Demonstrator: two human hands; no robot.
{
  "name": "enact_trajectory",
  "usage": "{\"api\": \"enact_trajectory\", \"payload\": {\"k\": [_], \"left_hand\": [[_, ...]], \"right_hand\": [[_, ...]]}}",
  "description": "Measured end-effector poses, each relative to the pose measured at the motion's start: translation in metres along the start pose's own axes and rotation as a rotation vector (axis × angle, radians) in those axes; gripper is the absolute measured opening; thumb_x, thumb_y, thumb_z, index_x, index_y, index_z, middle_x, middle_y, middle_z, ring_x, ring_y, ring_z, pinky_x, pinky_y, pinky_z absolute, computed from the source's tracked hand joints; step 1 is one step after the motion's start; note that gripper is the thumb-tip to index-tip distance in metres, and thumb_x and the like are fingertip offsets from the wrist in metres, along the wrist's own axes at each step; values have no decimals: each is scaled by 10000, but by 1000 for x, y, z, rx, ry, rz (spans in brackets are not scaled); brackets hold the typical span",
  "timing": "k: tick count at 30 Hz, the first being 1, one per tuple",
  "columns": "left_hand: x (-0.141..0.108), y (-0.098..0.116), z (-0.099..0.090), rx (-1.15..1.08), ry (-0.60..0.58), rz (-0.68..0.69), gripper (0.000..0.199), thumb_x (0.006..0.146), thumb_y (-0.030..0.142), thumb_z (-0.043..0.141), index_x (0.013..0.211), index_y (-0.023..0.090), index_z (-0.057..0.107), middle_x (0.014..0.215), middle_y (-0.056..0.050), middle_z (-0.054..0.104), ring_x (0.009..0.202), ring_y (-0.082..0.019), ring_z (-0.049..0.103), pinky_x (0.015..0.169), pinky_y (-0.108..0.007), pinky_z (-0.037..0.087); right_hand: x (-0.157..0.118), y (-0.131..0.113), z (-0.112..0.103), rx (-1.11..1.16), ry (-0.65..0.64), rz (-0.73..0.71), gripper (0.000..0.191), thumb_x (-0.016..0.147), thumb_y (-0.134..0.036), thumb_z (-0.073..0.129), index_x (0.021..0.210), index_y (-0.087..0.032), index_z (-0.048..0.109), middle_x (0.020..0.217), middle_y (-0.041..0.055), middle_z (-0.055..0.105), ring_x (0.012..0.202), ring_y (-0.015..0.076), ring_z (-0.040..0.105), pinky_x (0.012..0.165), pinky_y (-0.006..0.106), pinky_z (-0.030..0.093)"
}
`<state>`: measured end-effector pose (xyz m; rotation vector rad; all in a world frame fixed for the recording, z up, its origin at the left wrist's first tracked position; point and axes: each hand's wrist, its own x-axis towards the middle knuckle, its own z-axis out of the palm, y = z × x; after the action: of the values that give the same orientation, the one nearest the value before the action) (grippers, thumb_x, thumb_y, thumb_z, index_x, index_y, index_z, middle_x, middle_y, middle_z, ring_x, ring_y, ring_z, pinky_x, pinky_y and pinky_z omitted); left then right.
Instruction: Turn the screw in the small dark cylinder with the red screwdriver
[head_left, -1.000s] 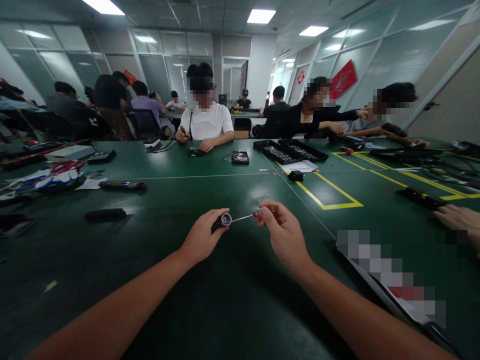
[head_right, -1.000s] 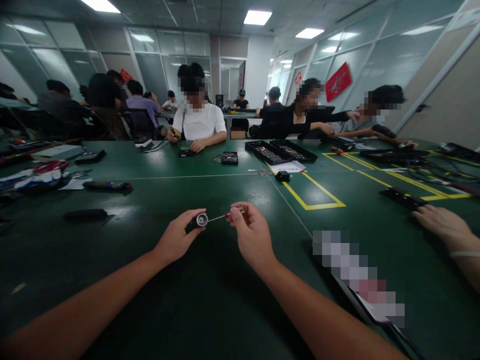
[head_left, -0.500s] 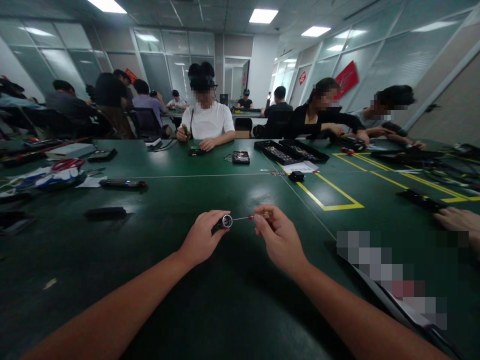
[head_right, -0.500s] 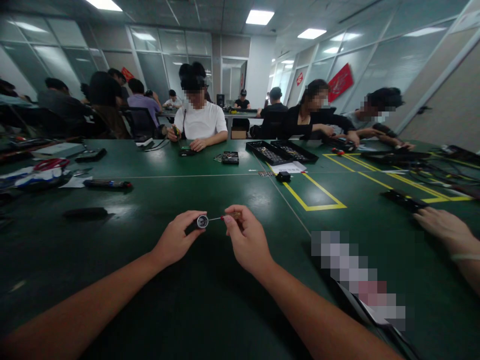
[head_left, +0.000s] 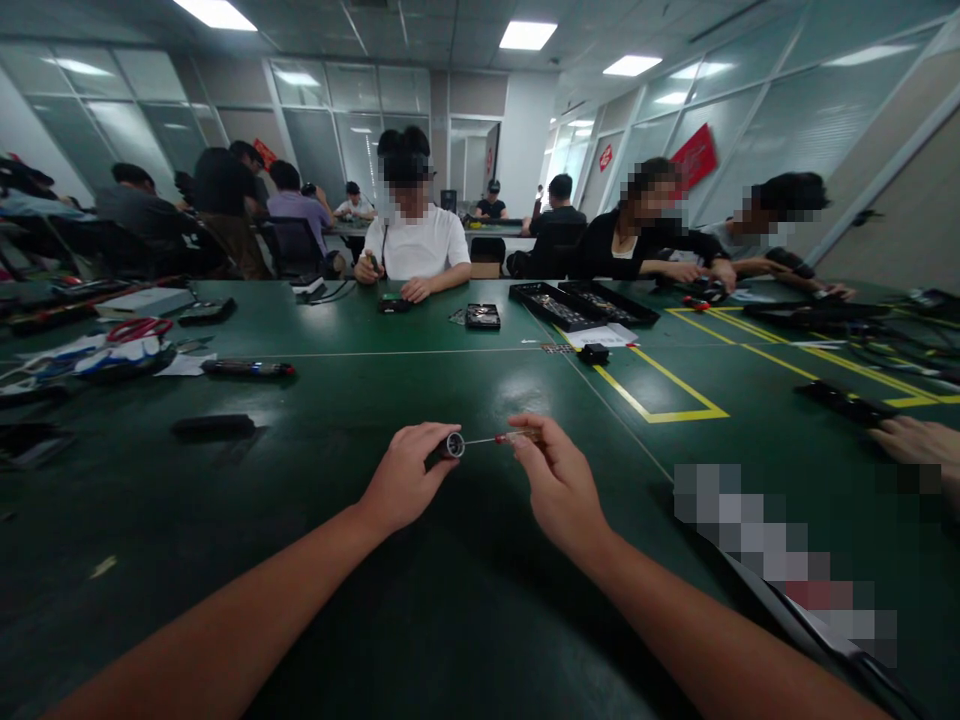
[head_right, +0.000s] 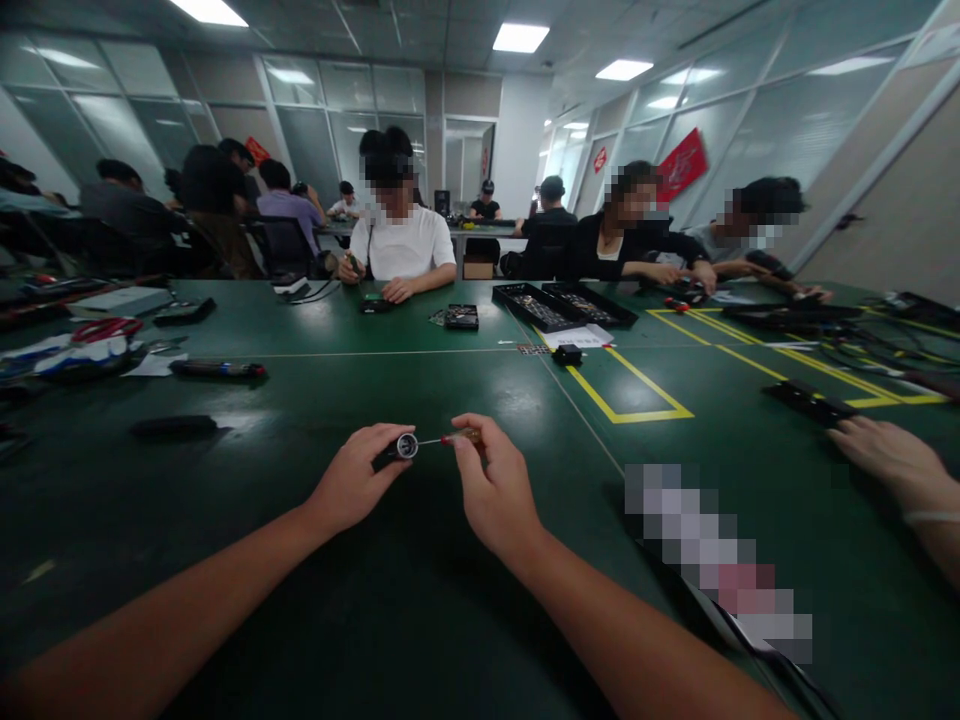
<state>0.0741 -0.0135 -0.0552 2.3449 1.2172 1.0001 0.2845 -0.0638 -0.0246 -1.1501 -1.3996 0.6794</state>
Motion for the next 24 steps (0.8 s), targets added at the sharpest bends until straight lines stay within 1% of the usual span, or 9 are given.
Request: {"api": "enact_trajectory", "payload": {"k": [2,4,6,9,12,14,18,22,24], "left_hand": [[0,0,0,-11,-5,-3,400,886,155,676,1279,223,643,1244,-77,681,1183,-264,610,1074,-504,437],[-1,1,1,-37,-7,1,379,894,154,655,1268,214,650,1247,-84,674,1184,-258,611,1070,-486,455],[-1,1,1,-66,-6,6,363,900,140,626,1256,206,656,1248,-88,664,1178,-245,613,1055,-454,478],[0,1,2,-82,-4,3,361,899,128,625,1250,203,663,1236,-81,659,1163,-225,615,1038,-414,494],[0,0,1,-77,-13,-6,382,890,151,679,1268,206,657,1235,-76,656,1159,-222,612,1033,-410,497],[0,-1,2,-75,-19,-4,405,877,162,712,1276,205,653,1226,-76,659,1145,-222,616,1021,-411,504],[0,0,3,-68,-28,23,417,869,165,732,1277,193,651,1196,-74,668,1121,-216,621,1002,-405,513],[1,2,2,-52,-6,33,403,875,149,720,1270,185,651,1203,-75,673,1129,-217,622,1010,-410,512],[0,2,1,-49,-1,36,400,877,141,714,1269,192,651,1210,-71,677,1138,-218,622,1015,-413,512]], "right_hand": [[0,0,0,-14,-18,20,220,957,-410,571,1074,-272,696,830,15,711,698,195,614,647,317,451],[1,0,0,-45,-25,23,275,983,-455,522,989,-267,722,738,5,679,620,181,581,598,310,426],[1,0,1,-80,-26,2,309,991,-455,508,919,-258,734,736,13,687,629,183,595,607,312,431],[1,1,2,-90,-19,-10,206,959,-395,570,1017,-254,709,841,26,731,695,198,634,629,316,449],[0,3,1,-81,-15,-36,192,957,-358,571,1080,-248,669,915,35,730,780,208,655,685,324,471],[-1,3,1,-89,-40,-75,202,986,-373,526,1063,-245,663,907,33,714,801,204,653,714,327,476],[-3,3,1,-138,-60,-126,247,1027,-384,455,1011,-241,656,834,15,675,709,172,611,671,313,462],[-2,8,2,-92,-20,-97,199,1007,-362,495,1108,-240,617,902,28,687,793,191,643,722,327,492],[-1,10,2,-80,-8,-87,198,1006,-370,497,1099,-241,615,909,31,689,817,197,646,736,334,497]]}}
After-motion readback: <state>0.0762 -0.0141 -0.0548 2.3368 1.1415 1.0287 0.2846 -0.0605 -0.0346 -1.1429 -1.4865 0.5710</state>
